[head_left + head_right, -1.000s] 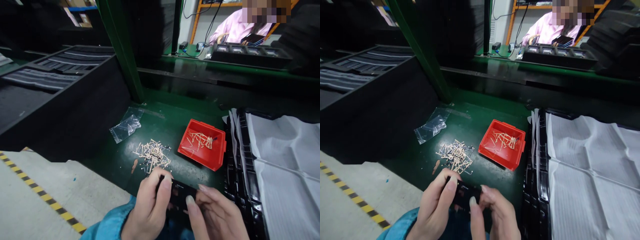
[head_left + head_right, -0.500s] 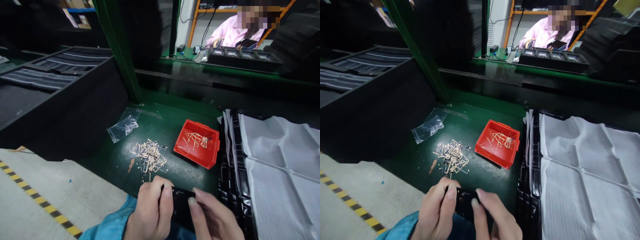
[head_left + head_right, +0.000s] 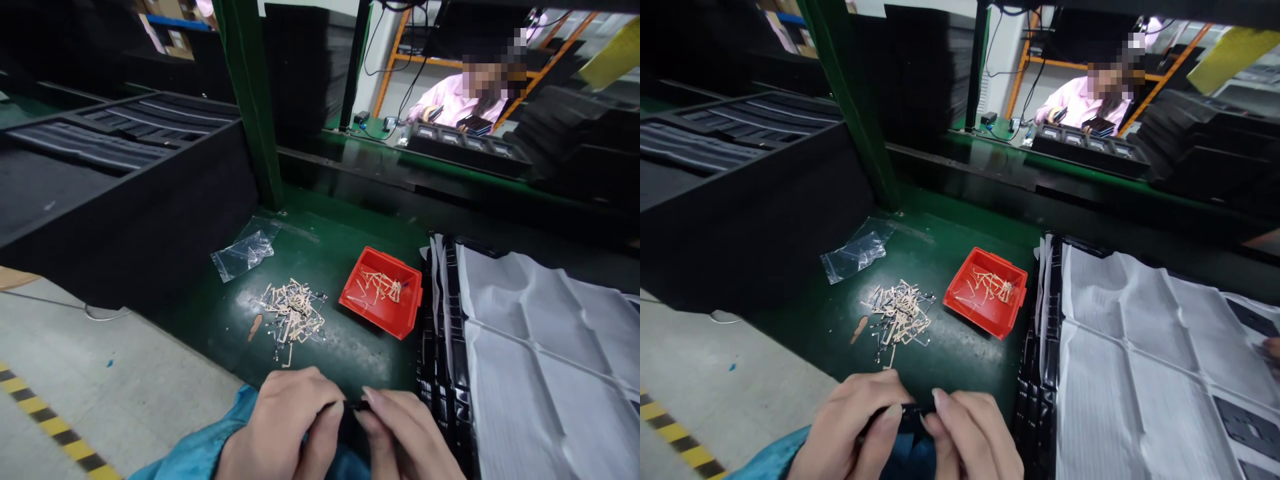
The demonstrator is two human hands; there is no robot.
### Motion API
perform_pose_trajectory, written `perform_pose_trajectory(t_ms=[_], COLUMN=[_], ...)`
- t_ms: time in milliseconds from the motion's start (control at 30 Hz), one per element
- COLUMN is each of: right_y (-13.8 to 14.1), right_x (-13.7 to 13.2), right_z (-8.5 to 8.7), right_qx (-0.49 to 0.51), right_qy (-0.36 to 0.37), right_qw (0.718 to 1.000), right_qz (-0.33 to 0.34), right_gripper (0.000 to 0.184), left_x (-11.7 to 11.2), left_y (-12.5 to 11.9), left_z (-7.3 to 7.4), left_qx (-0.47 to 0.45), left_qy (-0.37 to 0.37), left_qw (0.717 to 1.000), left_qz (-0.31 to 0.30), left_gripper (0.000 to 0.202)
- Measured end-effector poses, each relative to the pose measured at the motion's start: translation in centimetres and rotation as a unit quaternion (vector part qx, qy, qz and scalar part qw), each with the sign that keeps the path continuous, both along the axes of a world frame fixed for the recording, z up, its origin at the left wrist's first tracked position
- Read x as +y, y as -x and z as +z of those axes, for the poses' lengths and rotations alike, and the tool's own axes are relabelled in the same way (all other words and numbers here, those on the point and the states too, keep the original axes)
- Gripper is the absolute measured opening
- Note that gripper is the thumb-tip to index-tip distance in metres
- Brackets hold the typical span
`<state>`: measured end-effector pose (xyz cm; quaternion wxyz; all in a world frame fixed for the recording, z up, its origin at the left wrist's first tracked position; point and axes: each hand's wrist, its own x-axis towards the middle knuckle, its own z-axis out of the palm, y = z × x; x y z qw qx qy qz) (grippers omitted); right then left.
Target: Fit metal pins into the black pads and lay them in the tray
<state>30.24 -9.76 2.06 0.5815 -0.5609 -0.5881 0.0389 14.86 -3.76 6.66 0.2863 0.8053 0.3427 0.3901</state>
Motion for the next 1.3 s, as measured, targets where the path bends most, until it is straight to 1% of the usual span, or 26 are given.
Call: perform_pose_trajectory(t_ms=[67, 100, 133, 167, 200, 267, 300, 333, 367, 433, 500, 600, 667, 733, 767, 867, 967, 1067, 1100, 1133, 1233, 1300], right_y=[-0.6, -0.8, -0.8, -0.7, -0.5, 0.2, 0.5, 0.7, 0.9, 1.0, 1.0, 0.7, 0.5, 0.0, -0.2, -1.0, -1.6, -1.7, -1.6, -1.4, -0.6, -0.2], right_x=[0.3, 0.5, 0.7, 0.8, 0.9, 0.9, 0.9, 0.8, 0.8, 0.6, 0.6, 0.6, 0.4, 0.2, 0.0, -0.3, -0.3, -0.3, -0.4, -0.4, -0.6, -0.6], right_z=[0.5, 0.7, 0.8, 0.9, 0.9, 0.8, 0.6, 0.4, 0.2, 0.0, 0.0, 0.4, 0.8, 1.2, 1.4, 1.8, 2.2, 2.4, 2.4, 2.3, 2.1, 2.0], right_qx=[-0.001, -0.003, -0.005, 0.0, 0.011, 0.039, 0.047, 0.051, 0.051, 0.032, 0.017, -0.005, -0.044, -0.104, -0.129, -0.183, -0.222, -0.225, -0.219, -0.211, -0.164, -0.149], right_qy=[0.01, 0.009, 0.003, -0.012, -0.033, -0.091, -0.114, -0.133, -0.149, -0.172, -0.192, -0.225, -0.228, -0.207, -0.196, -0.194, -0.198, -0.191, -0.189, -0.189, -0.191, -0.196], right_qw=[0.999, 0.998, 0.998, 0.998, 0.999, 0.995, 0.992, 0.99, 0.988, 0.985, 0.981, 0.972, 0.971, 0.972, 0.972, 0.963, 0.954, 0.955, 0.957, 0.959, 0.968, 0.969], right_qz=[0.048, 0.062, 0.067, 0.057, 0.038, 0.012, 0.007, 0.003, 0.0, -0.007, -0.033, -0.062, -0.051, -0.029, -0.025, -0.021, 0.011, 0.023, 0.024, 0.025, 0.006, -0.011], right_gripper=[0.028, 0.023, 0.019, 0.017, 0.02, 0.028, 0.03, 0.031, 0.031, 0.027, 0.024, 0.027, 0.03, 0.03, 0.03, 0.028, 0.025, 0.026, 0.027, 0.027, 0.029, 0.028], left_x=[0.5, 0.6, 0.5, 0.3, 0.0, -0.8, -1.3, -1.7, -2.1, -2.6, -2.8, -2.7, -2.5, -2.4, -2.3, -2.2, -2.4, -2.7, -2.6, -2.5, -2.0, -2.1], left_y=[0.1, 0.1, 0.0, 0.0, -0.1, -0.2, -0.1, 0.0, 0.2, 0.8, 1.3, 1.8, 1.8, 1.7, 1.6, 1.3, 1.3, 1.7, 1.8, 1.8, 1.6, 1.3], left_z=[0.0, 0.0, 0.0, 0.0, 0.1, 0.3, 0.4, 0.4, 0.5, 0.4, 0.3, 0.3, 0.5, 0.7, 0.8, 0.8, 0.4, -0.3, -0.5, -0.7, -0.8, -0.6], left_qx=[-0.007, 0.0, 0.009, 0.017, 0.022, 0.009, -0.002, -0.013, -0.02, -0.031, -0.038, -0.041, -0.041, -0.046, -0.054, -0.083, -0.079, -0.059, -0.056, -0.057, -0.091, -0.104], left_qy=[-0.065, -0.105, -0.143, -0.169, -0.178, -0.146, -0.117, -0.088, -0.063, -0.034, -0.023, -0.029, -0.031, -0.024, -0.016, 0.023, 0.062, 0.09, 0.083, 0.059, -0.058, -0.115], left_qw=[0.997, 0.993, 0.989, 0.985, 0.983, 0.985, 0.988, 0.992, 0.995, 0.998, 0.998, 0.999, 0.999, 0.999, 0.998, 0.996, 0.994, 0.993, 0.993, 0.994, 0.991, 0.985], left_qz=[-0.041, -0.052, -0.042, -0.008, 0.03, 0.093, 0.098, 0.092, 0.071, 0.04, 0.033, 0.022, 0.015, 0.011, 0.006, -0.019, -0.04, -0.051, -0.058, -0.068, -0.077, -0.069], left_gripper=[0.029, 0.032, 0.032, 0.029, 0.024, 0.011, 0.008, 0.01, 0.014, 0.02, 0.023, 0.018, 0.016, 0.018, 0.019, 0.017, 0.013, 0.016, 0.017, 0.018, 0.021, 0.018])
